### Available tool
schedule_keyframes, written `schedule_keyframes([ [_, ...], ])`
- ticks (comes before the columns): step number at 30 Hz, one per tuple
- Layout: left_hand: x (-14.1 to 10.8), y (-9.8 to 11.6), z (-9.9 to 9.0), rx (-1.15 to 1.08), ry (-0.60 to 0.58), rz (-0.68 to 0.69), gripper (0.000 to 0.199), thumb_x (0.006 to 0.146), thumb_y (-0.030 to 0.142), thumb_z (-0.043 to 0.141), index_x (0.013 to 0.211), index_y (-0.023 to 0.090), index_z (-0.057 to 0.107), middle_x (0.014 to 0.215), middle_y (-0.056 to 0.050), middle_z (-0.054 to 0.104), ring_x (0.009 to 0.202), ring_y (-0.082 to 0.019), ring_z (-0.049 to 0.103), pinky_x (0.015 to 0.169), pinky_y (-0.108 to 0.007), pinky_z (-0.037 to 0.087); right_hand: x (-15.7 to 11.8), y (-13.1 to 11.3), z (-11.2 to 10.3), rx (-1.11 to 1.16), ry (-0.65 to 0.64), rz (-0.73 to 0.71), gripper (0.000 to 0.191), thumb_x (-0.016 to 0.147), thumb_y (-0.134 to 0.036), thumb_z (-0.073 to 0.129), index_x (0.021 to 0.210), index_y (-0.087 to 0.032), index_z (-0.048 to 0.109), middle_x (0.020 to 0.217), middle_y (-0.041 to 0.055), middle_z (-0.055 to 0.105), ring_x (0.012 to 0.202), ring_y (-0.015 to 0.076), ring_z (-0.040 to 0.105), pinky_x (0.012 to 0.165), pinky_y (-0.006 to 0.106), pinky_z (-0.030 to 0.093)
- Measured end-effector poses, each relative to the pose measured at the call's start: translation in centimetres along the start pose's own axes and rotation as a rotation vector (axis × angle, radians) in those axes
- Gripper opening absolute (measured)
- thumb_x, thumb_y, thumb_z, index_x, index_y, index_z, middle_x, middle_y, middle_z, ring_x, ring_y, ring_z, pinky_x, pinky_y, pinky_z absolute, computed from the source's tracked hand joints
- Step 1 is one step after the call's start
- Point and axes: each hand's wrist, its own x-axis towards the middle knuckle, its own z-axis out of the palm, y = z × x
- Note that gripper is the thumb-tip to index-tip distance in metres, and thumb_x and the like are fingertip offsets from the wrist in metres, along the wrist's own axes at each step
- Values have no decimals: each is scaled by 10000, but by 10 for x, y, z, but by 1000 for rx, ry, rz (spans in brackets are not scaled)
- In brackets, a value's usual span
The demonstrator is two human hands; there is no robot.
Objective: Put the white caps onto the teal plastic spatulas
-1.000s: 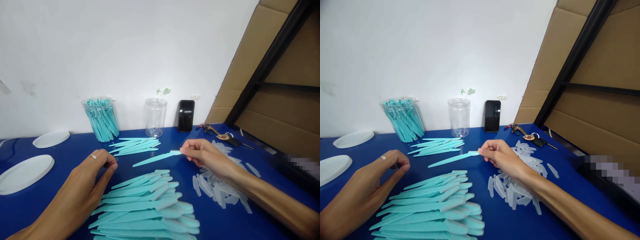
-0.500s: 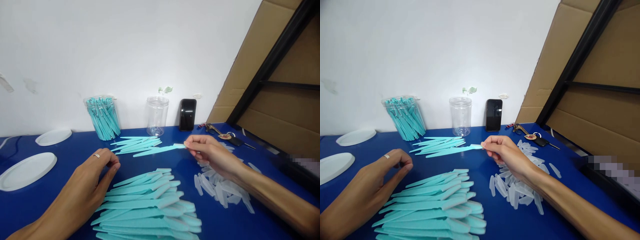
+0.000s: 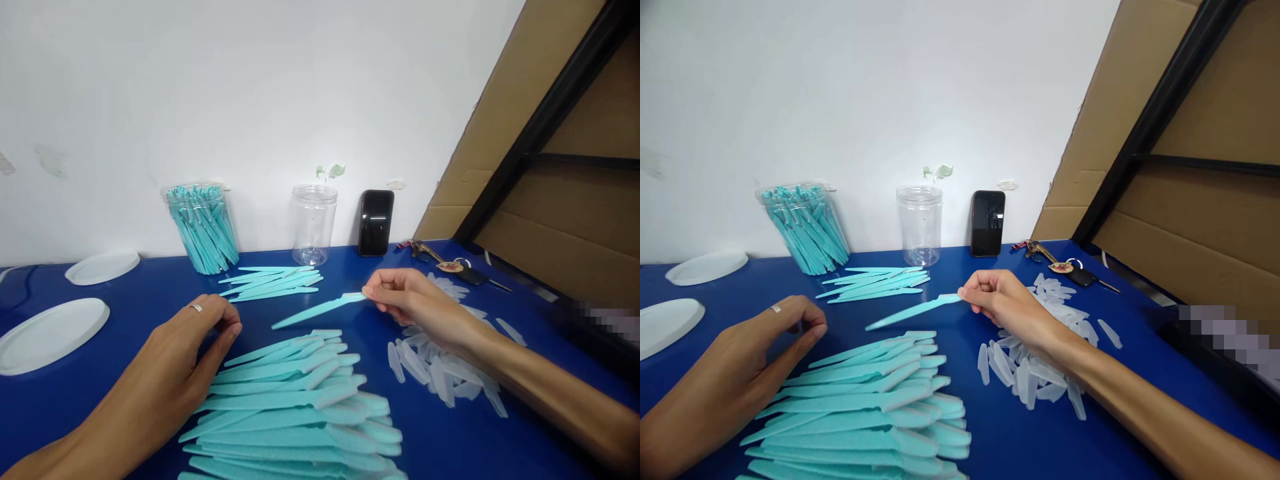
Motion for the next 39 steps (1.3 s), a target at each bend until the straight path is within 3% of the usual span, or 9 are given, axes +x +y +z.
schedule_keyframes([
  [24,-1,-2,1,32,21,68,233,1131,398,525,944,283,604,777,78,670,596,-106,641,572,-181,495,1,-3,-1,31,0,30,530,733,-543,982,641,-196,592,581,-58,485,500,65,293,500,288,110],
  [39,-3,-6,1,35,-9,42,202,1128,412,539,983,288,604,811,73,672,621,-117,634,594,-197,500,2,-1,-2,16,22,24,526,719,-544,993,653,-193,607,597,-51,503,502,65,311,496,273,129],
])
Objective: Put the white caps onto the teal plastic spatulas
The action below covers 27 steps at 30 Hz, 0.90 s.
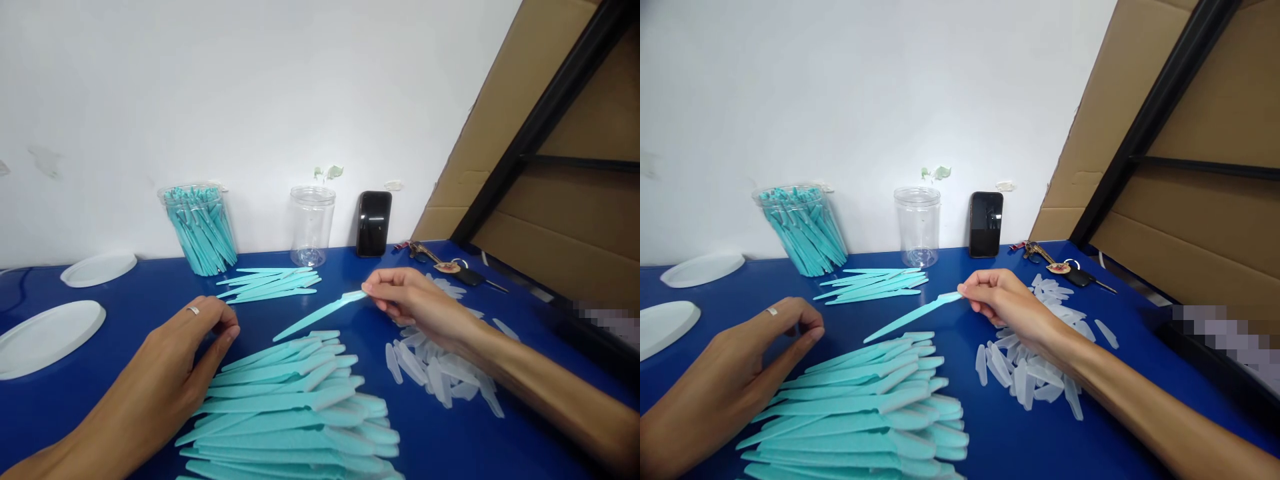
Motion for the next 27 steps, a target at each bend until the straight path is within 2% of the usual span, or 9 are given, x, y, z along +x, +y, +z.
schedule_keyframes([
  [7,-2,-1,0,-16,-28,-61,241,1116,451,538,960,286,620,811,53,692,630,-145,643,599,-236,511,1,2,-2,32,7,18,548,701,-544,1007,646,-200,584,611,-50,501,500,63,293,497,280,107],
  [17,1,3,0,-8,7,-16,232,1121,435,540,956,289,612,787,67,676,592,-123,625,565,-210,494,2,1,-1,-14,54,-27,533,713,-547,993,648,-200,594,607,-41,506,520,77,310,503,281,134],
  [27,0,4,-1,13,4,-4,208,1133,396,529,968,289,597,802,75,670,619,-109,644,587,-187,500,3,-1,-2,12,53,-3,557,689,-563,990,617,-214,563,578,-49,467,533,88,288,503,280,138],
])
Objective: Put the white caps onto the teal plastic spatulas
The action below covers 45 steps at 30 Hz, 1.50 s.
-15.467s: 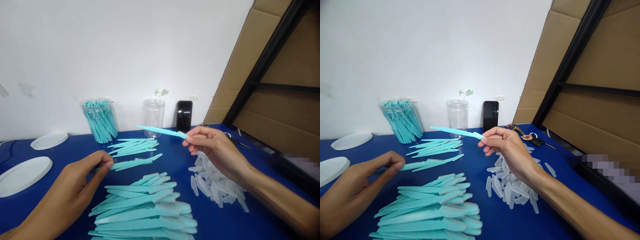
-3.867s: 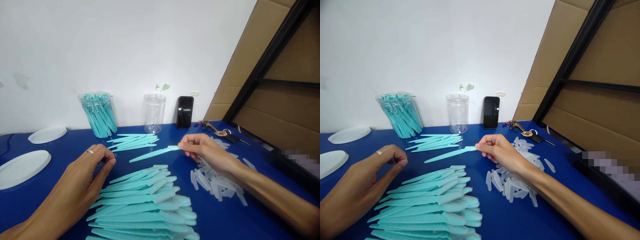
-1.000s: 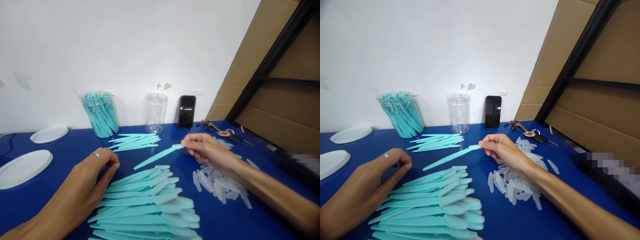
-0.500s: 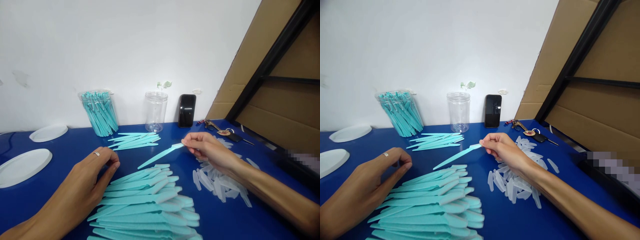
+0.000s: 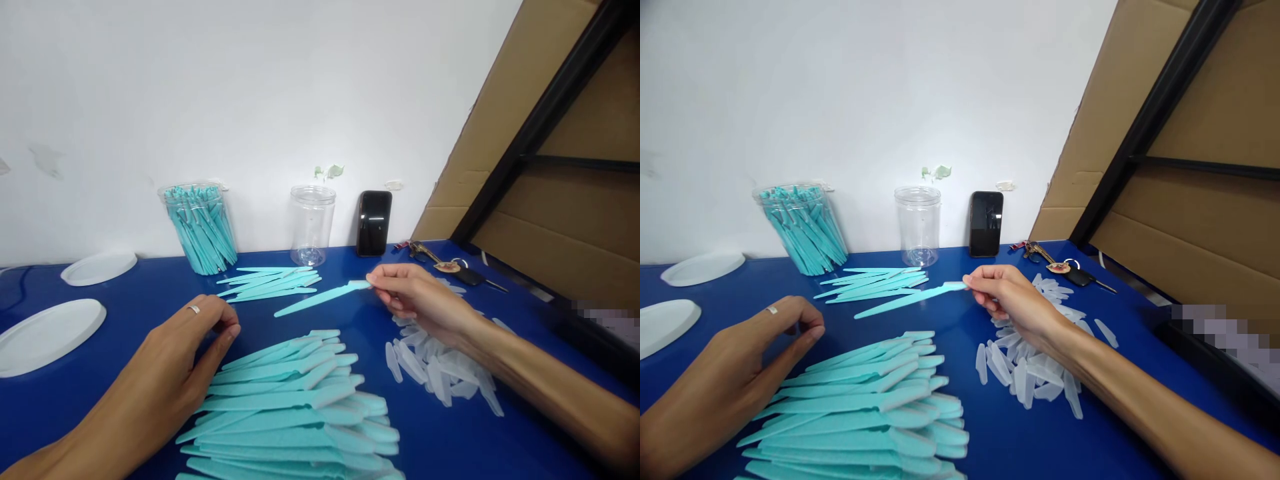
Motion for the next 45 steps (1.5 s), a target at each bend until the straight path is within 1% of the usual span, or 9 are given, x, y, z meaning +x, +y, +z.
schedule_keyframes([
  [4,2,3,0,-21,36,6,232,1120,412,542,938,288,614,792,73,675,610,-107,645,576,-185,500,-1,0,1,30,69,-38,550,640,-548,1020,635,-211,585,609,-41,487,553,94,305,504,279,141],
  [8,3,4,0,-31,40,-17,217,1104,401,561,933,288,635,787,70,685,609,-113,648,575,-193,500,-4,-2,4,86,63,-46,554,644,-537,1026,629,-213,576,610,-46,466,548,90,273,503,292,116],
  [14,3,4,0,-56,54,-26,231,1087,413,570,907,288,644,771,61,692,593,-124,644,541,-211,496,-6,1,5,14,41,-40,567,730,-580,979,623,-218,557,594,-54,432,552,97,274,524,299,141],
  [20,1,3,0,-28,4,-27,217,1115,419,550,956,289,622,790,67,683,593,-123,623,565,-212,491,-5,5,6,29,-3,-50,551,779,-585,949,644,-218,561,606,-49,462,547,99,284,530,300,133],
  [26,0,3,0,-33,5,-51,208,1108,417,543,974,287,633,833,50,699,653,-138,656,586,-221,504,-10,-3,13,-74,82,-65,555,734,-604,955,638,-223,563,612,-36,491,548,107,326,544,308,162],
  [31,-3,1,-1,-43,-8,-29,167,1111,423,566,1042,299,654,892,50,737,702,-137,698,618,-205,533,-11,-4,13,-17,49,-57,553,744,-595,954,626,-225,562,597,-50,457,535,99,287,531,308,142],
  [35,-4,0,-1,-23,-5,-20,147,1115,419,569,1145,318,671,948,48,756,734,-136,724,600,-196,528,-10,0,11,36,37,-31,561,713,-572,992,633,-217,564,586,-54,459,534,90,285,524,294,132],
  [38,-4,0,-1,-3,7,1,127,1113,418,582,1143,322,660,950,54,755,743,-130,725,623,-186,534,-8,1,8,100,-7,-13,563,702,-558,1003,636,-217,561,577,-60,448,530,86,258,513,292,121],
  [45,1,4,-1,3,46,34,111,1121,405,573,1117,325,650,925,77,744,747,-102,736,631,-148,530,-9,-3,7,43,26,-29,571,712,-564,998,629,-211,558,574,-67,437,526,79,265,515,287,128],
])
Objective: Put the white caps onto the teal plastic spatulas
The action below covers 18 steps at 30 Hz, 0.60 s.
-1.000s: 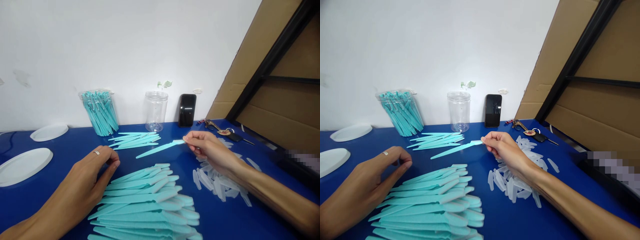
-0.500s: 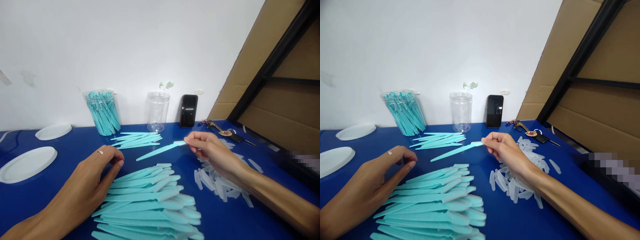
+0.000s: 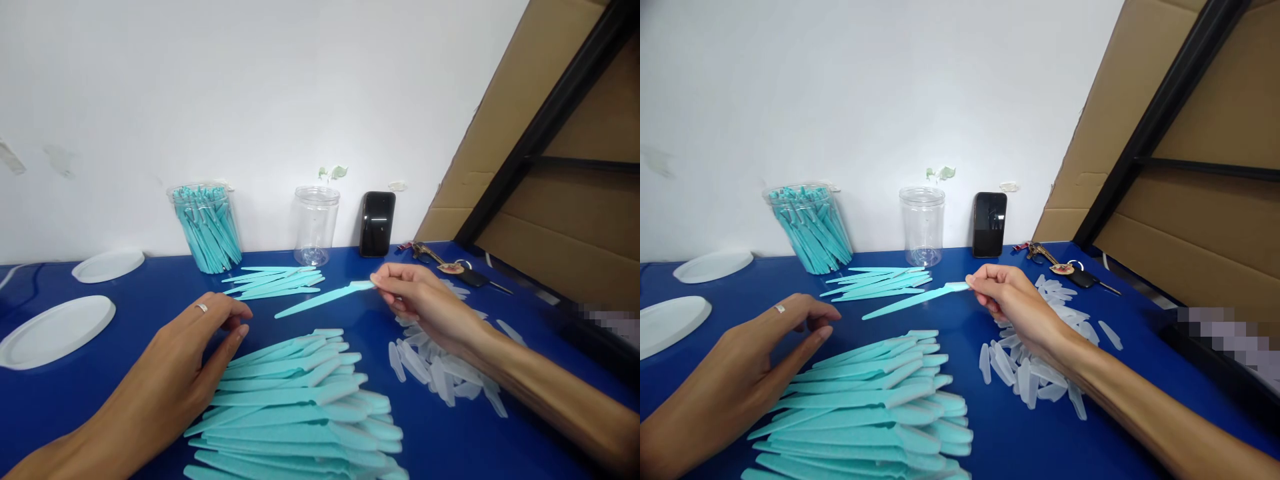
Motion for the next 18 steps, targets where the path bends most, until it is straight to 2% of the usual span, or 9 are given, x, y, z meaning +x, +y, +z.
schedule_keyframes([
  [12,-3,-4,2,11,-46,-6,111,1137,410,552,1142,326,625,947,80,738,742,-101,724,642,-151,532,1,3,1,68,-54,8,535,735,-514,993,645,-208,564,574,-68,466,513,72,266,482,263,133],
  [18,-2,-4,1,19,-44,5,105,1137,403,547,1146,325,617,942,80,732,747,-102,720,653,-150,532,4,5,-1,-22,-46,13,543,743,-535,978,631,-200,565,567,-59,475,510,70,296,489,255,146],
])
